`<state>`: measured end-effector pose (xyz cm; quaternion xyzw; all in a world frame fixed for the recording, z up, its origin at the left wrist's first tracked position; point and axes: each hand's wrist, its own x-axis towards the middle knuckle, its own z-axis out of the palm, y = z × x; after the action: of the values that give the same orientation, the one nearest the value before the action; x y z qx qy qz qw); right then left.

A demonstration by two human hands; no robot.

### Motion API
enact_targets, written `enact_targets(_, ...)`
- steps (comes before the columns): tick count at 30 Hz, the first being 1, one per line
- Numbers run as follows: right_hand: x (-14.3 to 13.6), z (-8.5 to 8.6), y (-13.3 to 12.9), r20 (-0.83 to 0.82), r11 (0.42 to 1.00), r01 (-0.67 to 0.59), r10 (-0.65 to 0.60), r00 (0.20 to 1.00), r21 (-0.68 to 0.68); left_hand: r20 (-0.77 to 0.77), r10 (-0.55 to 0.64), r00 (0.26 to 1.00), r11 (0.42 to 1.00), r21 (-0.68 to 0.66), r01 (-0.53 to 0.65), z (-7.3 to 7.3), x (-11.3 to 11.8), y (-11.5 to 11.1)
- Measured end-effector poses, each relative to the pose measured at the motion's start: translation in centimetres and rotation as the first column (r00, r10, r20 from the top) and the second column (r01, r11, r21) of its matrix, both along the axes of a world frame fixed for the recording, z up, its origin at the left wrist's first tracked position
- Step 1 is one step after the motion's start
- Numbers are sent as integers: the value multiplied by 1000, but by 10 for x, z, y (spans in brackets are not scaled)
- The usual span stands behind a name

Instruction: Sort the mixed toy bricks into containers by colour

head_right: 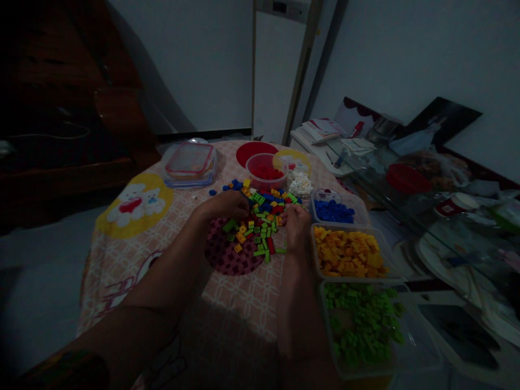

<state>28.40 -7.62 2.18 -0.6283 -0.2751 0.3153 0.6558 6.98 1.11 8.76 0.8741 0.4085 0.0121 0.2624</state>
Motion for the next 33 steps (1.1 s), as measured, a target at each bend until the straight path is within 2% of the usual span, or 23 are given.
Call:
enact_targets(4,0,1,0,11,1000,-1,1,1000,-2,-60,70,996,997,49,-67,2,-3,-1)
enact_targets(11,0,0,0,20,999,2,-1,1000,-35,-141,50,989,989,144,-29,-4,10,-4)
enact_targets(18,0,-1,0,30,1000,-2,2,1000,3,-275,29,961,984,175,21,1,18,-14)
enact_targets(23,2,-4,1,41,1000,-5,5,999,-3,-299,28,954,980,198,34,-2,23,-17)
enact_targets(27,2,-3,1,26,1000,-6,6,1000,-13,-165,6,986,986,167,22,-5,16,-9)
enact_targets(30,-1,0,-1,12,1000,-2,2,1000,-6,57,-8,998,993,121,1,-7,5,0)
enact_targets(33,-2,1,-2,26,1000,-13,13,1000,3,317,32,948,998,43,-48,-12,0,7)
